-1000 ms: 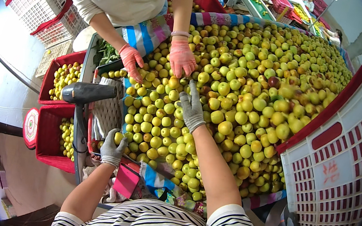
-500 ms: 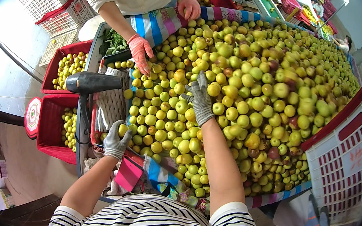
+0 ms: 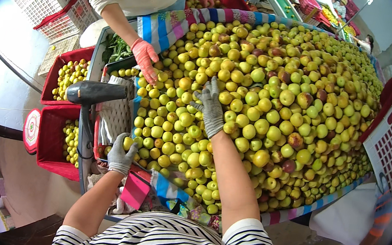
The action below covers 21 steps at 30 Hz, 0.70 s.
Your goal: The person picks green plums from a large pile on a table and places them into red bins. They wear gloves and handle the fruit one by one, occasionally moving aside leaves or debris. The task continues throughout the clip with consistent hand movements.
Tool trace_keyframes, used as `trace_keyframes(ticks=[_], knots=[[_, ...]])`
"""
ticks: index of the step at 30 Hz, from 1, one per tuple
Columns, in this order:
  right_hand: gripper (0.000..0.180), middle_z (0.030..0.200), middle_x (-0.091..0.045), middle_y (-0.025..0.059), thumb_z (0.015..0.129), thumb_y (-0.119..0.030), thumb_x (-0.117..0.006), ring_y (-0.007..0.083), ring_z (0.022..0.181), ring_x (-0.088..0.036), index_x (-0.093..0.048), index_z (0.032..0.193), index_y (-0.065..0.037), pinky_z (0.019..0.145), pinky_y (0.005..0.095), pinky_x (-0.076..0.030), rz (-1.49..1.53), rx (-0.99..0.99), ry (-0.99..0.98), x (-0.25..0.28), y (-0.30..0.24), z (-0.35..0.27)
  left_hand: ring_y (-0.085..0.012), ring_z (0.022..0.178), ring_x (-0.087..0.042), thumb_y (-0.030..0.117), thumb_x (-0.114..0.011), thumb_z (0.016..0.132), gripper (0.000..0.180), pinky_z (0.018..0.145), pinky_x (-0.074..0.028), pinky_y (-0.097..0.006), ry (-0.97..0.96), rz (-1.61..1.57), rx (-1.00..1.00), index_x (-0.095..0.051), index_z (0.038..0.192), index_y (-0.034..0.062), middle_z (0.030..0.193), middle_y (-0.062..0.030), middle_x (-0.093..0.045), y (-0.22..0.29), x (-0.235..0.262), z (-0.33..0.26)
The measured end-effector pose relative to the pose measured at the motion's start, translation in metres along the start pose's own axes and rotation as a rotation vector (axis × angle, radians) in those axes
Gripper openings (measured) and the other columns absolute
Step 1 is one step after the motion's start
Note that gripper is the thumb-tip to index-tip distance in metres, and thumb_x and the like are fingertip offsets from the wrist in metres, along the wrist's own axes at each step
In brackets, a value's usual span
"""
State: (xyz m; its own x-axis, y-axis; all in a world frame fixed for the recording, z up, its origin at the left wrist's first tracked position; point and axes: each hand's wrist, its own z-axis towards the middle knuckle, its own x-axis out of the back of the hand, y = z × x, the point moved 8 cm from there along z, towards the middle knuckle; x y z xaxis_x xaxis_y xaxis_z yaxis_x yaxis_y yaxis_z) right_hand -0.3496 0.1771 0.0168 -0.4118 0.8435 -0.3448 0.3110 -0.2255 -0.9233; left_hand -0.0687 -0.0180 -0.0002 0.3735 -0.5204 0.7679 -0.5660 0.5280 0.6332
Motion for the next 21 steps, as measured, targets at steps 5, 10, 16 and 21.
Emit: trace_keyframes(ticks=[5, 10, 16, 21], knots=[[0.075, 0.156, -0.021, 0.0186, 0.099, -0.050, -0.045, 0.0346, 0.126, -0.050, -0.004, 0.155, -0.021, 0.088, 0.0377, -0.057, -0.008, -0.003, 0.001, -0.0001, -0.0040, -0.0016, -0.0340, 0.101, -0.064, 0.037, -0.070, 0.083, 0.053, 0.087, -0.051, -0.038, 0.031, -0.030, -0.019, -0.054, 0.123, 0.0055, 0.112, -0.0177, -0.065, -0.0038, -0.0032, 0.0015], [0.066, 0.156, -0.023, 0.0156, 0.103, -0.041, -0.040, 0.0354, 0.123, -0.053, -0.004, 0.155, -0.023, 0.082, 0.0378, -0.059, -0.001, -0.047, 0.022, -0.0003, -0.0001, 0.0022, -0.0274, 0.096, -0.066, 0.029, -0.070, 0.084, 0.049, 0.086, -0.051, -0.035, 0.030, -0.009, -0.013, -0.053, 0.123, 0.0045, 0.105, -0.0174, -0.066, -0.0039, -0.0021, 0.0006], [0.077, 0.157, -0.015, 0.0187, 0.097, -0.042, -0.051, 0.0376, 0.125, -0.048, -0.004, 0.155, -0.022, 0.088, 0.0403, -0.056, 0.074, -0.053, -0.005, 0.0025, 0.0002, 0.0003, -0.0288, 0.096, -0.066, 0.030, -0.070, 0.084, 0.050, 0.086, -0.051, -0.035, 0.015, -0.033, -0.018, -0.053, 0.123, 0.0030, 0.105, -0.0174, -0.066, 0.0001, -0.0039, 0.0012], [0.086, 0.155, -0.021, 0.0193, 0.092, -0.058, -0.052, 0.0337, 0.121, -0.053, -0.006, 0.155, -0.022, 0.085, 0.0397, -0.057, 0.011, -0.019, 0.001, -0.0034, -0.0014, -0.0005, -0.0287, 0.096, -0.066, 0.032, -0.070, 0.085, 0.050, 0.085, -0.051, -0.035, 0.022, -0.014, -0.017, -0.053, 0.123, 0.0049, 0.105, -0.0173, -0.066, 0.0026, -0.0014, 0.0012]])
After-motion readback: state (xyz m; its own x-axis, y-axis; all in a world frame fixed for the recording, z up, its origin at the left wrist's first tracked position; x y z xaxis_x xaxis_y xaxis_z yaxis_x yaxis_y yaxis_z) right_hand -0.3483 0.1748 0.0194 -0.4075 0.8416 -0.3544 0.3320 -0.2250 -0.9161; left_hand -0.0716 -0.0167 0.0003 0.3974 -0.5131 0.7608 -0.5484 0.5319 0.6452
